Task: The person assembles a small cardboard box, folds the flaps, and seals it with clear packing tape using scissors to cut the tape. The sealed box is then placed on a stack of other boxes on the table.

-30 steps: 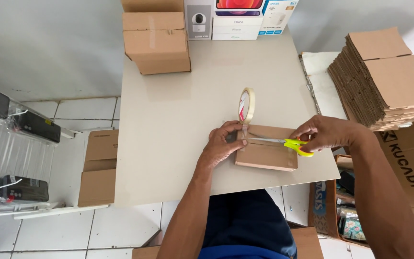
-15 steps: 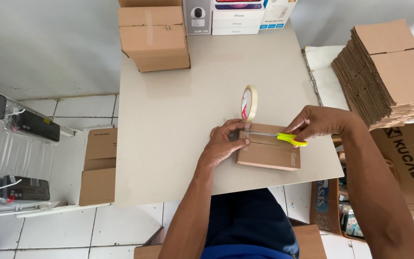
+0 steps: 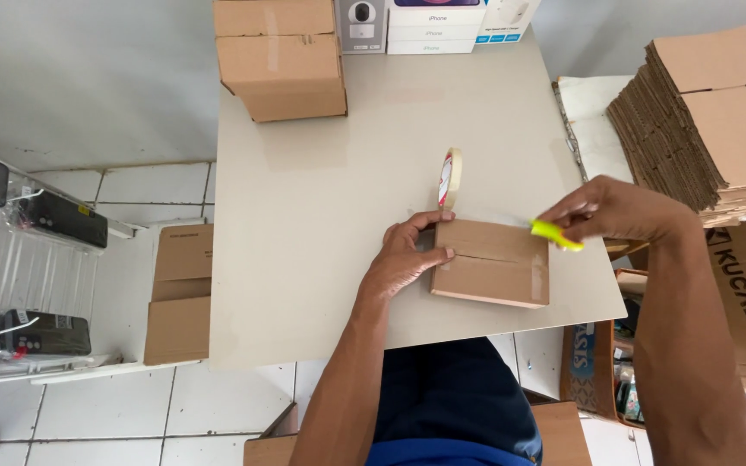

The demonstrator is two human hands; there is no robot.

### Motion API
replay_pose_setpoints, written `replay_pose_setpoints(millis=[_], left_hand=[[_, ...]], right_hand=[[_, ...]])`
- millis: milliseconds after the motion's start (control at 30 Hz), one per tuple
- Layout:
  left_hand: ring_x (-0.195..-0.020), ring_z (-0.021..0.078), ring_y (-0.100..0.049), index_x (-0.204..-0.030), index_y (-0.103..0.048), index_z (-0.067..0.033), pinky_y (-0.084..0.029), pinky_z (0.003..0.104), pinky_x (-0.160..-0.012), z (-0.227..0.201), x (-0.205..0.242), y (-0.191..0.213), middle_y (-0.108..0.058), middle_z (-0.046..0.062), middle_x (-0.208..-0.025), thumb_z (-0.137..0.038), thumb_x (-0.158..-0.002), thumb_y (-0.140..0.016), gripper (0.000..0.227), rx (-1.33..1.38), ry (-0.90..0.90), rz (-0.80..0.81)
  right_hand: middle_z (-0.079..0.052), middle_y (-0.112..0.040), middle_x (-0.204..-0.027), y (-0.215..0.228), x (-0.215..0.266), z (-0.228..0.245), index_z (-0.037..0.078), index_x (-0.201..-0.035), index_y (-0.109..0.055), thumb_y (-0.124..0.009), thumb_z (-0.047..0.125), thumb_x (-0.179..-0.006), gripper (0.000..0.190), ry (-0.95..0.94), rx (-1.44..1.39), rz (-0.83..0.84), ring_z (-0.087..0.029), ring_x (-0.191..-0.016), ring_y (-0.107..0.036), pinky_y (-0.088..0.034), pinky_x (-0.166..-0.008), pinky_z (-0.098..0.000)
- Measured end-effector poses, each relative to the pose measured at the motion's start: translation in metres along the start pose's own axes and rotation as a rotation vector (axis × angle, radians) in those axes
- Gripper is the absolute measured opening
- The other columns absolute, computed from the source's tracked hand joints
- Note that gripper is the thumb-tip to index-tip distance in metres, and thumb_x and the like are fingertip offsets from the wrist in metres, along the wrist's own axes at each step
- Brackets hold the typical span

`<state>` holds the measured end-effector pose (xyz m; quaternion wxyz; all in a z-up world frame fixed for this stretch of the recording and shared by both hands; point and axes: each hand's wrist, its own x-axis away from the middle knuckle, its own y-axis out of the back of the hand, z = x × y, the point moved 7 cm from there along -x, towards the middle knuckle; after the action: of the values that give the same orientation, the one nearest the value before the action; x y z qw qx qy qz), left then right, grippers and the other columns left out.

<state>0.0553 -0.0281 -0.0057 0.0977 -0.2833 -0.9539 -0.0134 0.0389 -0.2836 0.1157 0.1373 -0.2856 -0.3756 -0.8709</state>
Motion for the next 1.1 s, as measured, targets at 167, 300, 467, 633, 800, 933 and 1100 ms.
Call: replay_pose_setpoints(millis=[167,300,467,633,800,933,1100], left_hand=[[-0.149,0.0341,-0.034,-0.136,-0.067,-0.0279,0.005,0.049,-0.125,0.006,0.0,-0.002,-0.062,0.004,-0.143,-0.029,-0.074,-0.088,0.065,-0.013,0.011,0.011],[-0.15,0.0364,-0.029,-0.137,-0.066,-0.0295,0.005,0.05,-0.126,-0.003,0.004,-0.001,-0.062,0.005,-0.144,-0.028,-0.073,-0.088,0.067,0.007,0.053,0.006],[-0.151,0.0413,-0.026,-0.137,-0.065,-0.0246,0.006,0.053,-0.126,-0.011,0.007,-0.001,-0.062,0.009,-0.144,-0.025,-0.074,-0.087,0.067,0.017,0.056,0.002],[-0.15,0.0343,-0.032,-0.137,-0.066,-0.0267,0.007,0.049,-0.125,-0.006,0.006,-0.004,-0.063,0.005,-0.143,-0.029,-0.074,-0.087,0.066,-0.003,0.029,0.01],[-0.149,0.0313,-0.036,-0.138,-0.064,-0.0276,0.007,0.049,-0.125,0.005,0.0,-0.002,-0.064,0.004,-0.142,-0.028,-0.076,-0.085,0.065,-0.014,0.006,0.024],[-0.145,0.024,-0.044,-0.144,-0.058,-0.0259,0.008,0.05,-0.123,-0.001,0.002,-0.005,-0.064,0.002,-0.141,-0.022,-0.076,-0.083,0.073,0.002,-0.034,0.049],[-0.144,0.0264,-0.047,-0.156,-0.043,-0.0173,0.01,0.052,-0.123,-0.012,0.004,-0.005,-0.063,0.009,-0.141,-0.018,-0.074,-0.081,0.089,0.014,-0.051,0.041]], right_hand=[[-0.018,-0.079,-0.095,0.019,-0.055,-0.087,0.002,-0.12,-0.07,-0.087,0.003,-0.075,0.048,-0.01,-0.021,-0.321,-0.034,-0.093,-0.074,-0.051,-0.084,-0.0423],[-0.011,-0.08,-0.097,0.006,-0.082,-0.095,0.02,-0.099,-0.083,-0.082,0.017,-0.08,0.019,-0.067,0.315,-0.526,-0.037,-0.097,-0.075,-0.059,-0.083,-0.0453],[-0.017,-0.07,-0.108,-0.006,-0.095,-0.079,0.021,-0.103,-0.083,-0.071,0.026,-0.091,0.018,-0.064,0.522,-0.579,-0.04,-0.099,-0.072,-0.06,-0.083,-0.0486],[-0.019,-0.07,-0.109,-0.044,-0.045,0.05,0.0,-0.124,-0.07,-0.054,0.048,-0.102,0.056,0.125,-0.487,-0.403,-0.018,-0.066,-0.059,-0.043,-0.058,-0.0281],[-0.013,-0.067,-0.088,-0.056,-0.067,0.072,-0.008,-0.112,-0.07,-0.072,0.017,-0.092,0.032,0.268,-0.559,-0.366,-0.011,-0.055,-0.053,-0.04,-0.049,-0.023],[-0.011,-0.061,-0.076,-0.062,-0.065,0.079,-0.008,-0.104,-0.069,-0.071,-0.001,-0.09,0.015,0.421,-0.509,-0.361,-0.014,-0.056,-0.055,-0.045,-0.054,-0.0256],[-0.01,-0.066,-0.083,-0.048,-0.071,0.072,-0.003,-0.104,-0.068,-0.074,0.002,-0.092,0.013,0.562,-0.484,-0.502,-0.012,-0.057,-0.057,-0.046,-0.056,-0.0235]])
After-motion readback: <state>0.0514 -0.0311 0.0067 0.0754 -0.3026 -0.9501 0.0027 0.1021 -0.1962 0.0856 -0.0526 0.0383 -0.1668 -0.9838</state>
